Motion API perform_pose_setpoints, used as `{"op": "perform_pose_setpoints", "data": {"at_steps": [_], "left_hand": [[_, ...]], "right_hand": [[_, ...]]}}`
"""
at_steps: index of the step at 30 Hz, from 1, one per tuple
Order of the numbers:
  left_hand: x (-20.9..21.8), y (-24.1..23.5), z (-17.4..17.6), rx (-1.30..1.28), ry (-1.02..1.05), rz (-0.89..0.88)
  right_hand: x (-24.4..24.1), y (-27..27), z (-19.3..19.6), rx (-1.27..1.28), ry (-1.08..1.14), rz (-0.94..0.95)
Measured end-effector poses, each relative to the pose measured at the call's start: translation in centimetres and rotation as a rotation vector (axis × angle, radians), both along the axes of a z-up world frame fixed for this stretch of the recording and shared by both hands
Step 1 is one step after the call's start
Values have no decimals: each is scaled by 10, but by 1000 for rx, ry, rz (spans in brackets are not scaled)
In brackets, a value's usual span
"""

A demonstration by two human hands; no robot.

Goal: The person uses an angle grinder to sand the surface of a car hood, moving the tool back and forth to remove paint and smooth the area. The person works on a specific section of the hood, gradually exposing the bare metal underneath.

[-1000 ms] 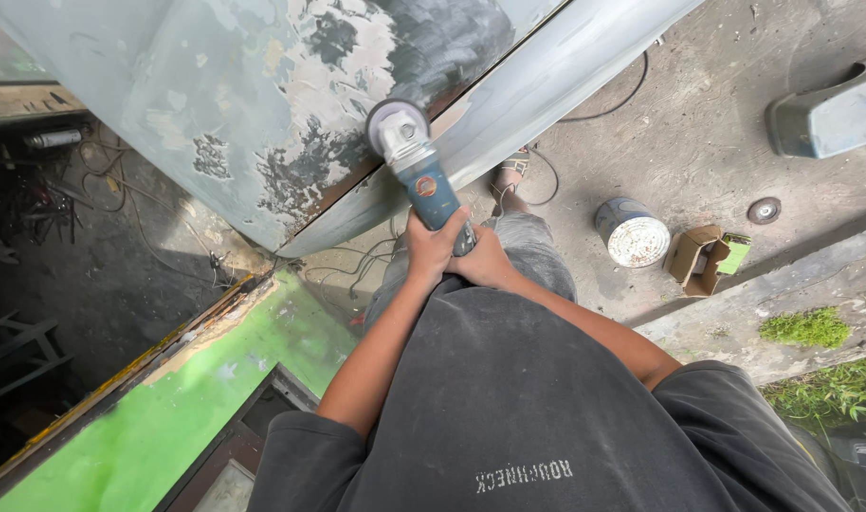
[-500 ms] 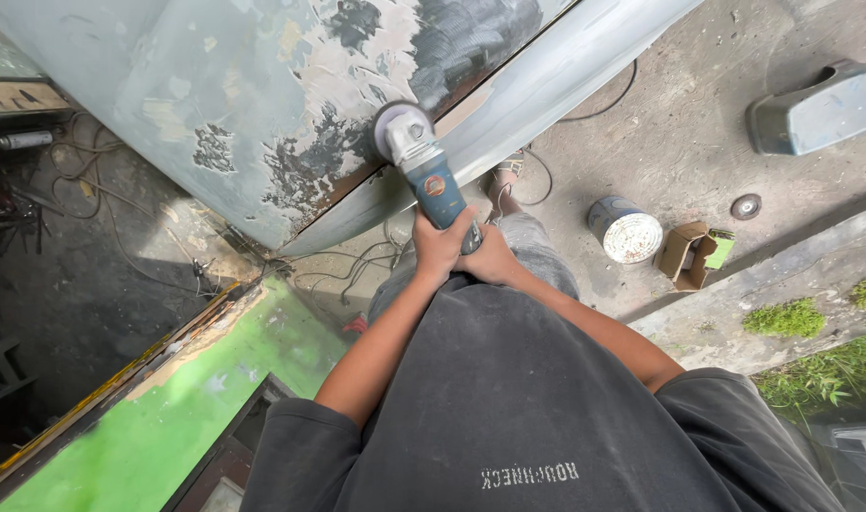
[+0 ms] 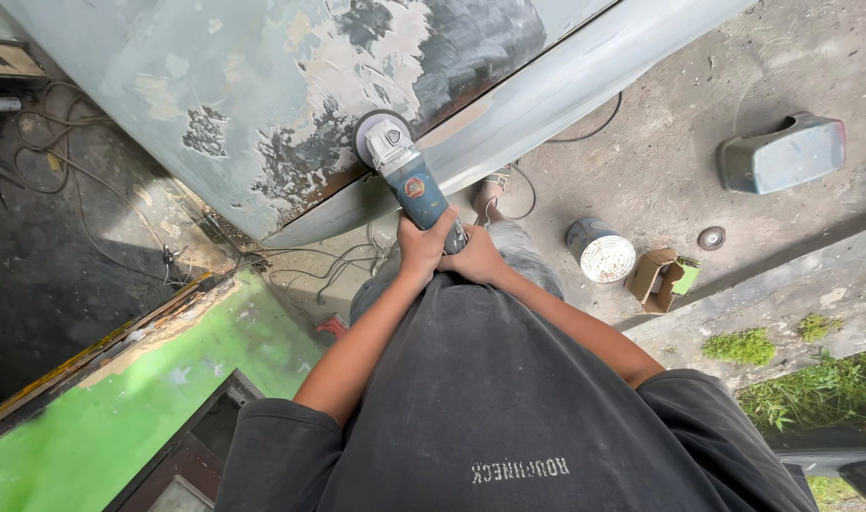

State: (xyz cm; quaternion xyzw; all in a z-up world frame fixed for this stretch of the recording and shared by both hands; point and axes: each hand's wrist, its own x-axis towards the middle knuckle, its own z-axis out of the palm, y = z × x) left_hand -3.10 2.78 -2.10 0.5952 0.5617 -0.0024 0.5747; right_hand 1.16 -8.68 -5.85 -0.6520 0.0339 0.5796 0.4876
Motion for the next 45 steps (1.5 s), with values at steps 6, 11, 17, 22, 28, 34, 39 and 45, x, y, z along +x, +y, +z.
{"op": "perform_pose_setpoints", "data": {"at_steps": [6,11,17,22,28,34,39,45], "left_hand": [[17,-16,9,-35,66,-68],[-3,-19,-11,-12,2,68],[9,-15,-2,-22,4,40],[-2,-17,-14,-16,-47,107],[15,-11,13,-44,-9,-18],[-6,-15,-19,-83,-36,123],[2,-8,4,-24,18,37],[-18,-2,-13,-45,7,108]], "right_hand": [[7,0,10,-22,-16,18],[15,-4,26,-20,5,74],[15,-4,12,-4,-26,50],[16,-4,14,11,-49,106],[13,-4,8,-9,-70,25],[2,-9,-10,2,-52,98],[6,4,9,-4,-33,60],[-12,2,-9,-40,-53,88]]}}
